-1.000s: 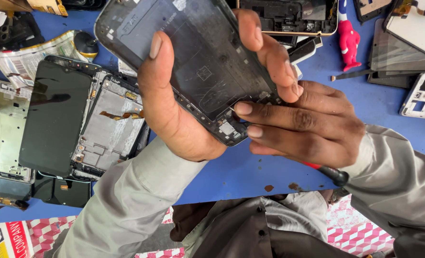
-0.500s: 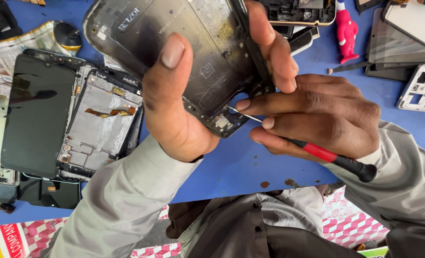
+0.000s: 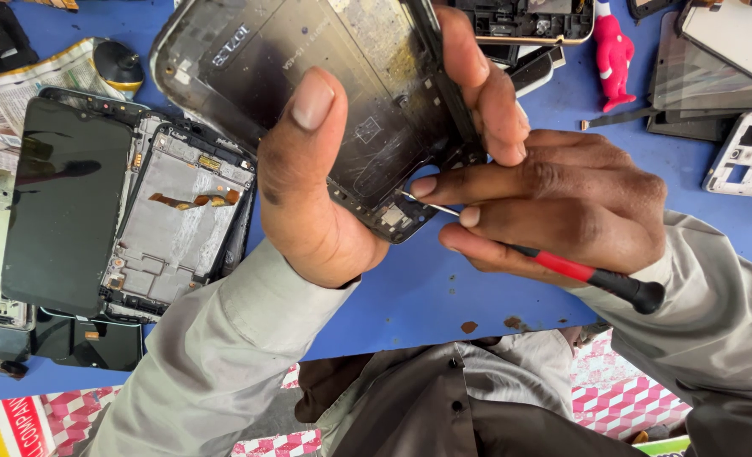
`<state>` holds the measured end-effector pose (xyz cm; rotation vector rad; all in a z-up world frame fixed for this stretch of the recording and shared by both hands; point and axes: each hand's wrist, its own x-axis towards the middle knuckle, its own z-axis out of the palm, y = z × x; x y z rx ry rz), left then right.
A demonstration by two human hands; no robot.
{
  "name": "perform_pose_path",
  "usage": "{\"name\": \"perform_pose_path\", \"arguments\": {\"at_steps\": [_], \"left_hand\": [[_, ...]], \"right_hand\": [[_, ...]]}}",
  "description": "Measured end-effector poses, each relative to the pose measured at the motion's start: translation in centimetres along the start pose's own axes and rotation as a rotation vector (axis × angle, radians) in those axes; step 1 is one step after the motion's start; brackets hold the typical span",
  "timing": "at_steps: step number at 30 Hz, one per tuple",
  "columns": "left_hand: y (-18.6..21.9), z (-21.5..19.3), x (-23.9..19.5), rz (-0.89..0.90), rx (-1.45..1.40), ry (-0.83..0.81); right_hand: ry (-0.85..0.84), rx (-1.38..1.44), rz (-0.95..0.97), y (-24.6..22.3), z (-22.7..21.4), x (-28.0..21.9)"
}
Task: The person uses a screwdriver to pry and remove the back cover of a disassembled smartphone. The person works on one phone at a time, carefully separating the cover from the frame.
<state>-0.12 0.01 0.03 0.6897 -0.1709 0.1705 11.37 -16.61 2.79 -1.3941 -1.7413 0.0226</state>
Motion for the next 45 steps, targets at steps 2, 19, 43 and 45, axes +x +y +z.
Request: {"name": "perform_pose_path", "arguments": {"at_steps": [2,19,43,45], "left_hand": [[-0.1,0.0,-0.1,-0.003,0.009,0.007],[-0.3,-0.5,0.4,-0.038,0.036,-0.047],[-0.2,-0.5,0.7,-0.064,-0.227,-0.072],[-0.4,-0.6,0.8,-0.037,-0.223,-0.120]], "right_hand": [[0.004,-0.031,-0.014,0.0,0.1,0.0],[0.011,-0.027,-0.039,0.2,-0.2,0.8],[0.203,0.008,0.051,-3.5,-1.3,-1.5],[0.331,0.020,0.067,-5.2,-1.4,-4.5]]}}
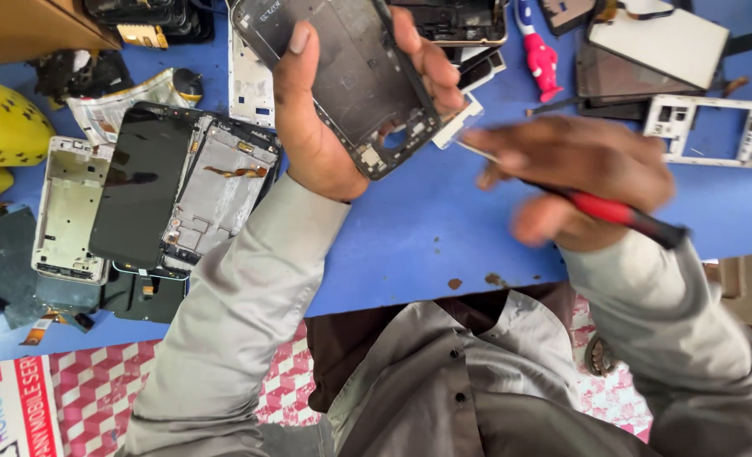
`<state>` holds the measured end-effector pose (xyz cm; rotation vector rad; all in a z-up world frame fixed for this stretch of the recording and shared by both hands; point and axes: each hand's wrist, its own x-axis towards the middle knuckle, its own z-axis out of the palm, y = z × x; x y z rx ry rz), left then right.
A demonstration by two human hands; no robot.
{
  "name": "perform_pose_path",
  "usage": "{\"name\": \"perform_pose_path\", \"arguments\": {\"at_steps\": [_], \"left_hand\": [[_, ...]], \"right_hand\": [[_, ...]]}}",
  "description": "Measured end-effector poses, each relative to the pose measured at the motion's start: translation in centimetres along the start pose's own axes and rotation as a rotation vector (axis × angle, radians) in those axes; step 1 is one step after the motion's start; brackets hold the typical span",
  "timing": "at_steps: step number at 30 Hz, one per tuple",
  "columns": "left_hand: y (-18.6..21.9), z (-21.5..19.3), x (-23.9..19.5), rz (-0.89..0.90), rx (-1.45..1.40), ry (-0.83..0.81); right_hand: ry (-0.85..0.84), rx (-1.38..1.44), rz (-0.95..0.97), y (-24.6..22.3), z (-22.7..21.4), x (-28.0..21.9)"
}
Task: The person uses a screwdriver to pry and remove the back cover of a disassembled smartphone. The person works on one phone at a time, carefully separating the cover from the frame.
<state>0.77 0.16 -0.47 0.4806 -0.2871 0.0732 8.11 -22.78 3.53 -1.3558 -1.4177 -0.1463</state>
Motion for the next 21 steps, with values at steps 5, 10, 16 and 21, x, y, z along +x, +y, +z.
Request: {"name": "perform_pose_path", "arguments": {"at_steps": [5,10,16,21], "left_hand": [[-0.4,0.6,-0.1,0.027,-0.006,-0.069],[-0.2,1.4,-0.3,0.029,0.066,-0.075],[-0.8,1.1,-0.6,0.013,0.012,-0.111],[-0.3,2.7,-0.5,0.006,-0.043,-0.111]], "right_hand": [[0.339,0.292,0.337,-5.1,-2.3,-11.9],[0.576,-0.456,0.452,-11.1,0.6,-24.2],[0.519,-0.106,0.758,-14.3,3.7,-28.1],[0.293,-0.245,0.716,-14.3,4.3,-22.7]]}}
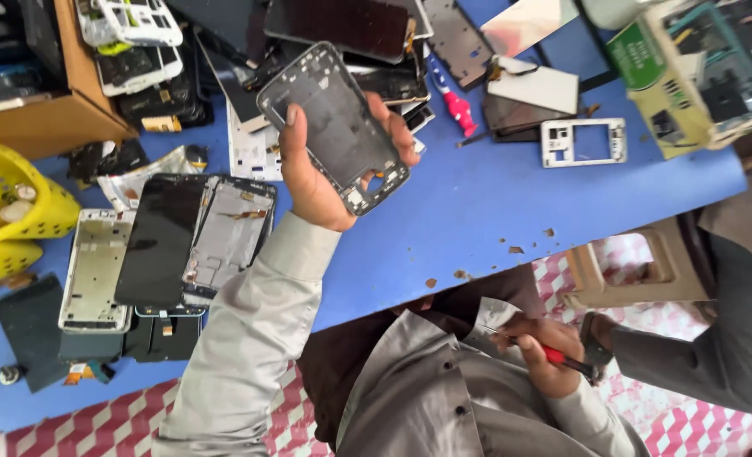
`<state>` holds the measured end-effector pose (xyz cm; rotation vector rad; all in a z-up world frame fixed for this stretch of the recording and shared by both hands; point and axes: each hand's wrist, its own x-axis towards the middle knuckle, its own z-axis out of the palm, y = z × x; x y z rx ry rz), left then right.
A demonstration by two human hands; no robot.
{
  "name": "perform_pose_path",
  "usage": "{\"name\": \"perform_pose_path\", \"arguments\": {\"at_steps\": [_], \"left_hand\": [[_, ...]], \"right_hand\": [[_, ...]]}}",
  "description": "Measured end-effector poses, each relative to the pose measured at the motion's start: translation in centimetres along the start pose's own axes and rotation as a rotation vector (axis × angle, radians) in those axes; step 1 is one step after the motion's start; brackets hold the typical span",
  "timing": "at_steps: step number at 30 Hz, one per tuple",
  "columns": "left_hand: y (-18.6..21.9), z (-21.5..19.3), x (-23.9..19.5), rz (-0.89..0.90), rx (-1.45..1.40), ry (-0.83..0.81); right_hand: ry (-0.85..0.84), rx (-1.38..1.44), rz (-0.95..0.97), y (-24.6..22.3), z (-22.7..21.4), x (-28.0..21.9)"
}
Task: The person uses a screwdriver to pry and remove the back cover of a disassembled smartphone. The person works on one phone at a time, carefully separating the cover from the frame.
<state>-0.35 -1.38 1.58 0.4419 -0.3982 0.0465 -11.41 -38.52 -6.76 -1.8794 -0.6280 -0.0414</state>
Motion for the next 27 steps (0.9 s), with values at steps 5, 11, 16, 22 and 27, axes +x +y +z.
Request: {"name": "perform_pose_path", "arguments": {"at_steps": [5,11,16,22,27], "left_hand": [[0.1,-0.9,-0.2,-0.012,0.000,-0.014],[-0.2,-1.7,0.1,-0.102,-0.001,-0.059],[-0.3,-1.4,0.0,-0.119,0.056,-0.078],[-0.4,-0.5,-0.3,-0.126,0.122,-0.099],[-0.9,-1.2,-0.4,-0.119,0.184,-0.110]], "right_hand": [[-0.158,-0.001,-0.046,-2.9,1.2,3.2],[-0.307,-0.256,-0.315,-4.7,0.5,3.7],[-0.327,-0.324,-0.244,-6.2,-0.4,1.5],[-0.261,-0.419,-0.176,-6.9,-2.5,-0.4],[-0.149,-0.496,-0.202,-6.8,-4.6,-1.2]]}}
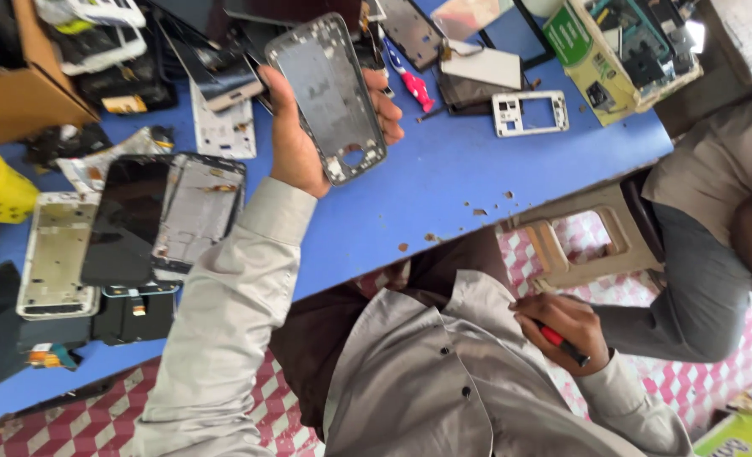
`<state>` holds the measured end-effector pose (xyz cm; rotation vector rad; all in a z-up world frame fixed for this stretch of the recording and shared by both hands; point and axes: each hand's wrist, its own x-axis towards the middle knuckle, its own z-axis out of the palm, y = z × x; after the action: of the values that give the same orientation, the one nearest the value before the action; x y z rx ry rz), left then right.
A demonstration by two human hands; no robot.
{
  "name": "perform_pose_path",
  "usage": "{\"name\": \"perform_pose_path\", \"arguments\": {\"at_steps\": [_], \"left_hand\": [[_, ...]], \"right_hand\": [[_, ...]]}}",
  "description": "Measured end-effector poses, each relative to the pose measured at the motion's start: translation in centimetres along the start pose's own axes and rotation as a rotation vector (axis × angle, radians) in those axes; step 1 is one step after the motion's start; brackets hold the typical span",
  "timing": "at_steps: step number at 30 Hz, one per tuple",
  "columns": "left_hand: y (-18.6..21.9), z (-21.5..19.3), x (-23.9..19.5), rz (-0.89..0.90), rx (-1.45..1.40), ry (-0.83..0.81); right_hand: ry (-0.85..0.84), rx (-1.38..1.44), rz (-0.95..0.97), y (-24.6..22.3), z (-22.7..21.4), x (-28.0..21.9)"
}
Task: The person uses a screwdriver to pry and remove the back cover of a disassembled smartphone. The person works on one phone at a time, carefully separating the cover from the frame.
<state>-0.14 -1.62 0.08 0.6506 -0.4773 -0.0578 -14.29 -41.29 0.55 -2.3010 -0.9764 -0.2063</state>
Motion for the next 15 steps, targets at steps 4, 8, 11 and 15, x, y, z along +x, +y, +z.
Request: {"name": "perform_pose_path", "arguments": {"at_steps": [4,8,11,15], "left_hand": [[0.4,-0.2,0.1,0.000,-0.005,-0.017],[0.9,0.0,0.1,0.019,0.003,0.018],[1.1,0.0,0.4,-0.006,-0.055,0.008],[0.8,-0.4,0.4,-0.030,-0.071,0.025]], "right_hand": [[0.099,-0.102,0.043,-0.1,-0.4,-0.2],[0.150,-0.151,0.011,0.6,-0.8,0.9],[0.138,-0.129,-0.038,2.2,-2.2,1.9],[0.171,-0.121,0.044,3.9,-4.8,3.6]]}}
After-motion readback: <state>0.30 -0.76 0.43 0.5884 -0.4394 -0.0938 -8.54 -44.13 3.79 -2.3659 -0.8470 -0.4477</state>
